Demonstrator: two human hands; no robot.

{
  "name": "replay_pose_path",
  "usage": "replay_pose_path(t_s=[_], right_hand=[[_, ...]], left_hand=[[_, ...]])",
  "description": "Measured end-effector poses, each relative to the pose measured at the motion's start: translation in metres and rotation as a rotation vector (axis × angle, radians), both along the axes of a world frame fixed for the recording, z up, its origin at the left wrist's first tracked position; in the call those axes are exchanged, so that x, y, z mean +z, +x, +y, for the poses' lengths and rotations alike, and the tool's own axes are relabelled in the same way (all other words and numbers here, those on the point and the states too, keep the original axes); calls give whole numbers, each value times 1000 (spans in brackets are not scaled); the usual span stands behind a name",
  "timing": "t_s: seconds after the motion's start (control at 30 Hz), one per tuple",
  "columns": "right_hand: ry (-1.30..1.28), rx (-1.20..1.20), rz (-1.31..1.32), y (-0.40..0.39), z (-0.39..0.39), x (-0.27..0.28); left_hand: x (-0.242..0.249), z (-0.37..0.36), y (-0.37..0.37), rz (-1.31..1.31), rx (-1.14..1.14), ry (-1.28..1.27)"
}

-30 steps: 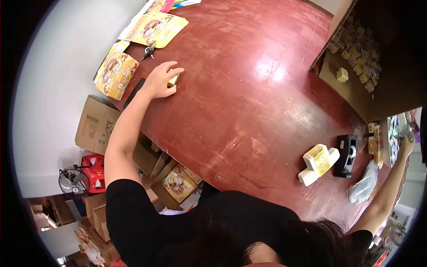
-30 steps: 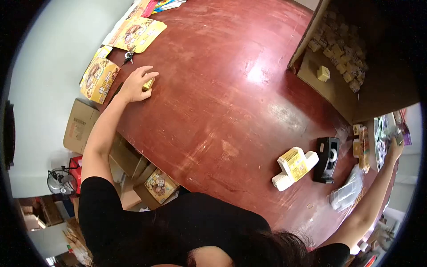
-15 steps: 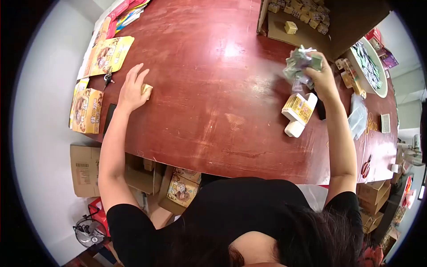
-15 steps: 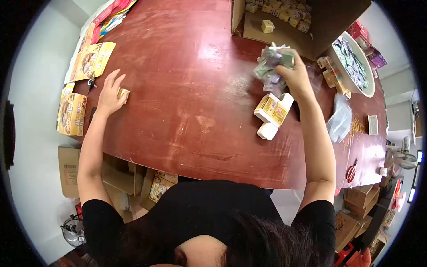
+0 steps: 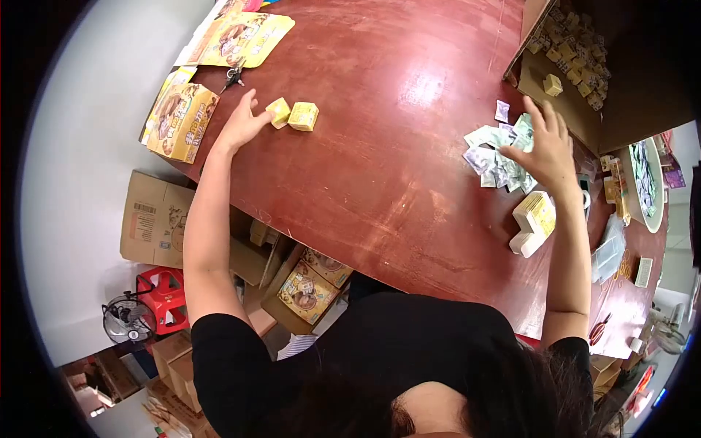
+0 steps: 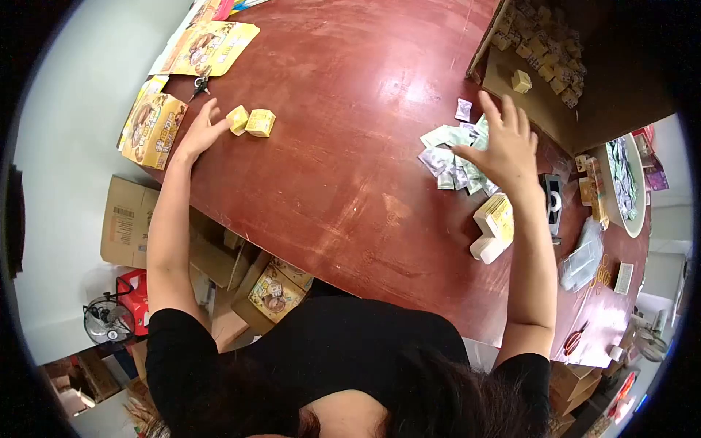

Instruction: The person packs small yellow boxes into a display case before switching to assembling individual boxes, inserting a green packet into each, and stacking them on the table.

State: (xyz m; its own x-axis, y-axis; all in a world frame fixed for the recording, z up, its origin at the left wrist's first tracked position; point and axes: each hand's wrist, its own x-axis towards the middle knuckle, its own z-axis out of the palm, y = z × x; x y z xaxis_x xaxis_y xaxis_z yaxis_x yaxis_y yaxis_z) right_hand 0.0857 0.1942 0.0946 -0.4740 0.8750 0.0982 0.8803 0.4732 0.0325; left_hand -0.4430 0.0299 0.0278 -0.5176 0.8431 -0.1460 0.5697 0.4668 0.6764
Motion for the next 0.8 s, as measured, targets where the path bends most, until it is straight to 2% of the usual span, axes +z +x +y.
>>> replay_pose_path(t_s=[0.07, 0.1, 0.17, 0.2, 0.33, 0.37, 0.43, 0.47, 0.5, 0.6, 0.7, 0.77, 0.8], right_hand=[[-39, 268, 187, -57, -16, -18], [-149, 404, 257, -88, -26, -26], [-304, 525, 390, -155, -46, -54], [-326, 524, 441, -187, -53, -70], [-357, 564, 617, -264, -55, -119], [-362, 565, 612, -268, -50, -116], [-606, 579, 583, -270, -41, -109], [-664, 563, 665, -267, -40, -106], [-670, 564, 658, -265, -39, -103], [-402, 577, 572, -252, -41, -90], [-401, 651, 499, -255, -47, -92], [-432, 673, 553, -252, -46, -95], [-531, 658, 644, -249, -45, -96]], left_hand=[[-9, -10, 10, 39, -133, -26], [-19, -11, 12, 61, -166, 58], [-22, -7, 26, 109, -153, 63], [-21, -8, 39, 232, -113, 129], [-12, -13, 57, 214, -213, 192], [-8, -15, 61, 215, -271, 228], [3, -18, 67, 211, -316, 263], [8, -19, 69, 138, -326, 211], [8, -19, 71, 62, -340, 160], [-1, -12, 75, 81, -476, 136], [-7, -2, 85, -45, -499, 190], [-10, 1, 86, -52, -498, 205], [-11, 1, 86, -52, -491, 217]])
